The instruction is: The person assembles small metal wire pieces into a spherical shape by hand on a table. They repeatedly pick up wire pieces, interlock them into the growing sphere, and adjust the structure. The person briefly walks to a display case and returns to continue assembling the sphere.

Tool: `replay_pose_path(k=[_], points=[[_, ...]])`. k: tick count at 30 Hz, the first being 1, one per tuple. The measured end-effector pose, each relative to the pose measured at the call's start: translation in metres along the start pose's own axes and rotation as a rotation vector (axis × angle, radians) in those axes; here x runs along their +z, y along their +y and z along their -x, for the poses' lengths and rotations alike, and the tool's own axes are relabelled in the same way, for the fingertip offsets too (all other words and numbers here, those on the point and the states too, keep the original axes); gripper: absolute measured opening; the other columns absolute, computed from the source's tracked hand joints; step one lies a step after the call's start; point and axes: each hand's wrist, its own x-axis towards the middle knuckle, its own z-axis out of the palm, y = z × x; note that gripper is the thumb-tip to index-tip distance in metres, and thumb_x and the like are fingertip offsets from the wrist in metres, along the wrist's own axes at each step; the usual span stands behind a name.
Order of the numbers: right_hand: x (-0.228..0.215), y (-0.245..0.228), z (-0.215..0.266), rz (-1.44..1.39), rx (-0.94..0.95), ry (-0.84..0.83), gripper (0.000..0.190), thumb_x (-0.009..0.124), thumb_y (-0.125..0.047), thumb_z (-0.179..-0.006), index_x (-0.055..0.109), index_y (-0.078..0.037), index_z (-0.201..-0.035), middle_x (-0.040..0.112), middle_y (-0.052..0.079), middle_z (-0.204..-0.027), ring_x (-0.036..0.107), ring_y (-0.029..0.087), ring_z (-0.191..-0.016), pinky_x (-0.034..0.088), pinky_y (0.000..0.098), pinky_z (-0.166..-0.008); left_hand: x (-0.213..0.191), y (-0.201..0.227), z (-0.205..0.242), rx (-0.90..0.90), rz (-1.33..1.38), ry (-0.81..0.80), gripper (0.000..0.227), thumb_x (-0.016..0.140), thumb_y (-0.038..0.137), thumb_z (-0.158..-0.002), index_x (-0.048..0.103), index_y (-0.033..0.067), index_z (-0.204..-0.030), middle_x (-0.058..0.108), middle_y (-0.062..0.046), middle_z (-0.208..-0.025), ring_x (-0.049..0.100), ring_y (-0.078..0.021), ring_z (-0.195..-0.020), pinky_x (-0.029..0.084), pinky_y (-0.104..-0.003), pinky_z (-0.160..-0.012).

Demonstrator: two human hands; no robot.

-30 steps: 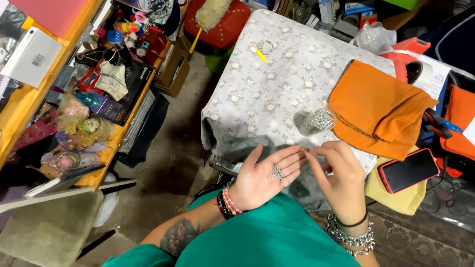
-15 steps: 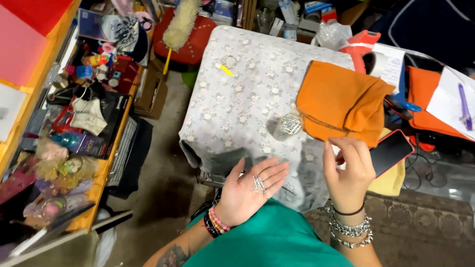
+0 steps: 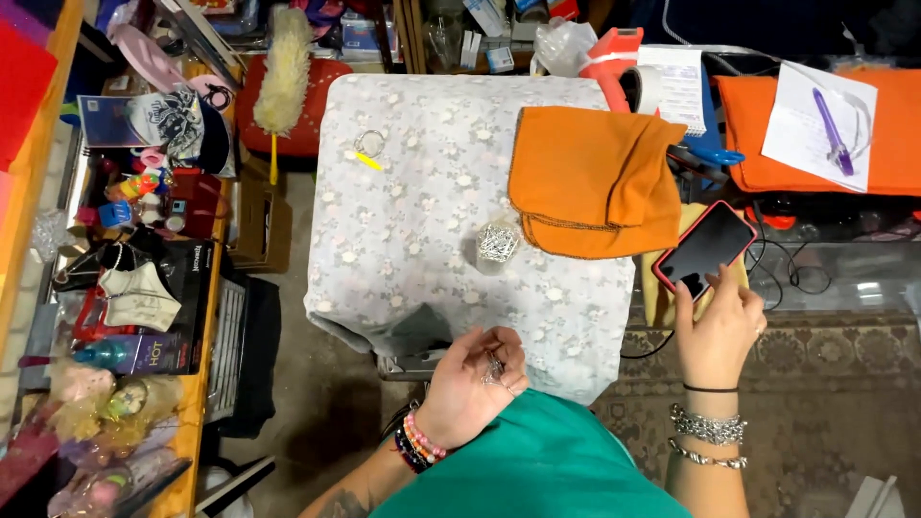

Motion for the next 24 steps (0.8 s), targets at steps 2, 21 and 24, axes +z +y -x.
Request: replay_pose_path(k=[2, 21, 24], points=[[0.010, 0.010, 0.001, -0.014, -0.001, -0.041, 0.054, 0.068, -0.031, -0.104, 0.055, 0.006, -0.141, 0.072, 0.018, -0.124, 0.052, 0.046, -0.112, 0.039, 0.0573, -0.093, 0.000, -0.002, -0.001, 0.001, -0.009, 0.049, 0.036, 0.052, 0.033, -0.107, 0.068, 0.0015, -0.108, 0.064, -0.009, -0.090, 0.049, -0.0180, -0.069, 0.036, -0.032, -0.073], [0.020, 0.012, -0.058, 0.034, 0.613, -0.199, 0.100, 0.087, -0.055, -0.066, 0.043, 0.011, -0.126, 0.047, 0.029, -0.125, 0.058, 0.055, -0.109, 0.051, 0.0643, -0.085, 0.013, 0.024, 0.019, 0.055, -0.094, -0.001, 0.033, 0.048, 0.025, -0.108, 0.064, -0.0020, -0.099, 0.060, -0.012, -0.079, 0.046, -0.0180, -0.066, 0.037, -0.032, -0.070], [-0.023, 0.015, -0.049, 0.015, 0.545, -0.134, 0.088, 0.088, -0.041, -0.071, 0.049, 0.013, -0.127, 0.052, 0.029, -0.120, 0.058, 0.050, -0.106, 0.053, 0.0614, -0.082, 0.010, 0.028, 0.019, 0.013, 0.052, 0.049, 0.026, 0.053, 0.022, -0.107, 0.065, -0.0001, -0.100, 0.058, -0.011, -0.079, 0.046, -0.0204, -0.068, 0.038, -0.033, -0.070]])
